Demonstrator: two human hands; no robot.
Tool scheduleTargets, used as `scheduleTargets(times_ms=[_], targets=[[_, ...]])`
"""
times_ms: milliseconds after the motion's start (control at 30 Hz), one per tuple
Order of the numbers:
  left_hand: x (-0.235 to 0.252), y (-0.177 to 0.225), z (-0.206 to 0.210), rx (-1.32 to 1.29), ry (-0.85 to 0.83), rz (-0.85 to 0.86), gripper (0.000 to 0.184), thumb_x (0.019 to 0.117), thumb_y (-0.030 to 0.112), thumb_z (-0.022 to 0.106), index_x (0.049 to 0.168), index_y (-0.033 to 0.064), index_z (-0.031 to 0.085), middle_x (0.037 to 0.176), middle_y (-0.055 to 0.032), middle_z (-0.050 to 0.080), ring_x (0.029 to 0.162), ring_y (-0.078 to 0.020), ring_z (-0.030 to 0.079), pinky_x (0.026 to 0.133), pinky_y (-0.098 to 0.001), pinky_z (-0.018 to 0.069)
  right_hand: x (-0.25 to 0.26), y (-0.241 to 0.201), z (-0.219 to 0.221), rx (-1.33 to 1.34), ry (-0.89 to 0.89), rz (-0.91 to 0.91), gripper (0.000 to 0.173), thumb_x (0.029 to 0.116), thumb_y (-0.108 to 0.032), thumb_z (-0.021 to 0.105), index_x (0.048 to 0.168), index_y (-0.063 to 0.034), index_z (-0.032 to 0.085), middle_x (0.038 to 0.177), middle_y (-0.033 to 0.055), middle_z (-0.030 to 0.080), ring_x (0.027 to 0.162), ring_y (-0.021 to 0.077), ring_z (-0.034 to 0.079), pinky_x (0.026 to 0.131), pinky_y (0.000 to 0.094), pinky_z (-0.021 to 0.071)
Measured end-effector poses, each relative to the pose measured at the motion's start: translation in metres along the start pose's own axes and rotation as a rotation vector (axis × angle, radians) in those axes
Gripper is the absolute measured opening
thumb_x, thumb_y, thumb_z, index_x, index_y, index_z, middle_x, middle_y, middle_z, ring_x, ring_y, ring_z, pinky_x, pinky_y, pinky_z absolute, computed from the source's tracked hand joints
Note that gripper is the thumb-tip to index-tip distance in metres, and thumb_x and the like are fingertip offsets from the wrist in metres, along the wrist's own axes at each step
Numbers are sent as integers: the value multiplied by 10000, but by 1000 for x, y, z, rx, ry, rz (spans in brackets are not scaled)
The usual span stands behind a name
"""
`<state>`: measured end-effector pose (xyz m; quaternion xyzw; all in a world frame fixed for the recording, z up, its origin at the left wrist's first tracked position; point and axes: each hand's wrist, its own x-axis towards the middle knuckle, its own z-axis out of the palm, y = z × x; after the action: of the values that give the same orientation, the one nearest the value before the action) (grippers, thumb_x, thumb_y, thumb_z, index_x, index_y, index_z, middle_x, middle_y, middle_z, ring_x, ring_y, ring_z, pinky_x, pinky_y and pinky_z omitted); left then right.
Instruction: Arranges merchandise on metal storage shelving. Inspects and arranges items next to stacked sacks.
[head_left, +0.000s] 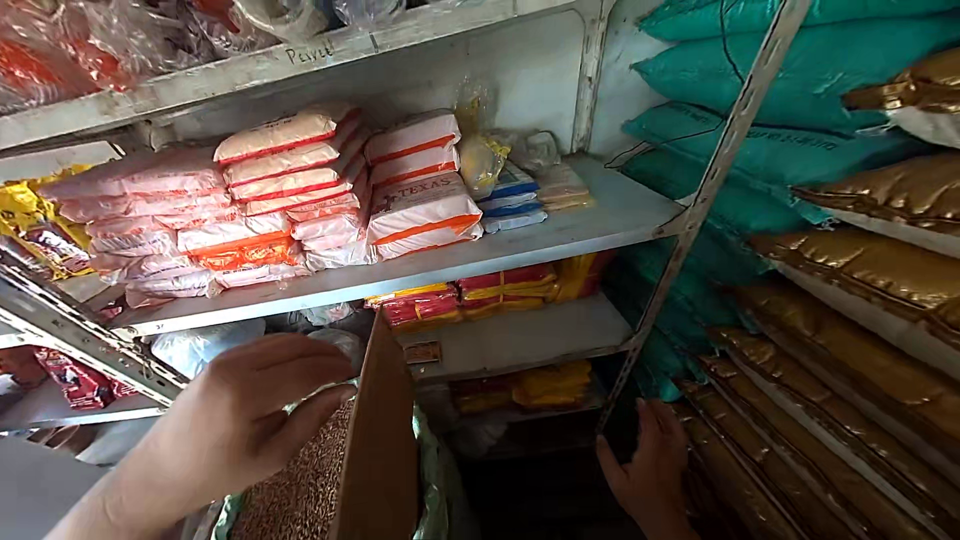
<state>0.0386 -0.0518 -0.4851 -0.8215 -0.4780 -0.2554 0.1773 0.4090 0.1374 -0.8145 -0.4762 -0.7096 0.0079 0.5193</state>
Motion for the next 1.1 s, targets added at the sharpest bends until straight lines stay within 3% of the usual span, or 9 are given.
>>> scheduleTargets(times_ms=[167, 300, 433, 600, 700, 800, 900, 967, 1100], targets=[[115, -1, 26, 393, -256, 99, 313, 992, 375, 521, 929, 177, 755, 868, 36, 700, 810, -110, 703, 673, -319, 597, 52, 40, 17, 38, 66, -58, 707, 912, -407, 576, 1461, 22, 456, 1446, 412, 389, 1358, 517, 416, 1107, 569, 374], [200, -11, 80, 502, -448, 129, 227, 960, 320, 633, 910, 134, 752, 835, -27, 684, 806, -213, 703, 664, -398, 591, 94, 59, 44, 272, 48, -95, 688, 949, -411, 608, 1508, -61, 412, 1510, 281, 378, 1454, 311, 362, 1178, 408, 342], [290, -38, 142, 399, -515, -183, 323, 981, 278, 690, 1243, 89, 705, 1066, -141, 714, 1010, -336, 696, 861, -555, 567, 124, 53, 45, 592, -187, 13, 737, 862, -265, 708, 1421, 135, 443, 1448, 408, 413, 1363, 389, 470, 1096, 455, 447], [369, -95, 215, 320, -375, -758, 749, 981, 345, 695, 1607, 144, 337, 1423, -330, 502, 1178, -532, 592, 926, -696, 500, 147, 70, 40, 858, -442, 1, 743, 844, -87, 723, 1447, 168, 370, 1449, 397, 396, 1142, 238, 648, 929, 323, 567], [380, -126, 252, 286, -301, -930, 804, 975, 399, 685, 1628, 166, 278, 1351, -351, 545, 1087, -547, 630, 860, -716, 511, 162, 85, 40, 842, -506, -17, 657, 850, -47, 699, 1414, 165, 437, 1398, 374, 468, 1080, 234, 665, 909, 315, 569], [381, -136, 271, 277, -237, -978, 726, 960, 213, 665, 1601, 123, 337, 1323, -352, 565, 1124, -548, 617, 884, -713, 505, 173, 97, 41, 811, -500, -15, 550, 872, -50, 676, 1379, 109, 536, 1351, 301, 544, 1100, 230, 657, 929, 327, 572], [371, -117, 268, 191, -74, -956, 649, 959, 155, 651, 1537, -8, 407, 1315, -343, 580, 1171, -526, 609, 955, -690, 495, 192, 104, 48, 805, -403, -132, 406, 946, -227, 646, 1320, -69, 631, 1320, 135, 602, 1174, 110, 622, 972, 251, 550], [354, -87, 265, 113, 90, -912, 644, 981, 179, 641, 1542, -23, 397, 1351, -330, 570, 1180, -507, 614, 963, -670, 502, 223, 97, 45, 862, -431, -145, 364, 958, -259, 645, 1268, -71, 687, 1306, 113, 642, 1228, 119, 605, 1018, 280, 532], [294, -17, 287, -26, 445, -741, 650, 959, 206, 684, 1535, 34, 439, 1349, -259, 609, 1098, -378, 680, 890, -576, 570, 301, 64, 33, 1140, -742, 69, 743, 996, -530, 562, 1415, 82, 515, 1431, 156, 598, 1319, 203, 583, 1102, 375, 494]])
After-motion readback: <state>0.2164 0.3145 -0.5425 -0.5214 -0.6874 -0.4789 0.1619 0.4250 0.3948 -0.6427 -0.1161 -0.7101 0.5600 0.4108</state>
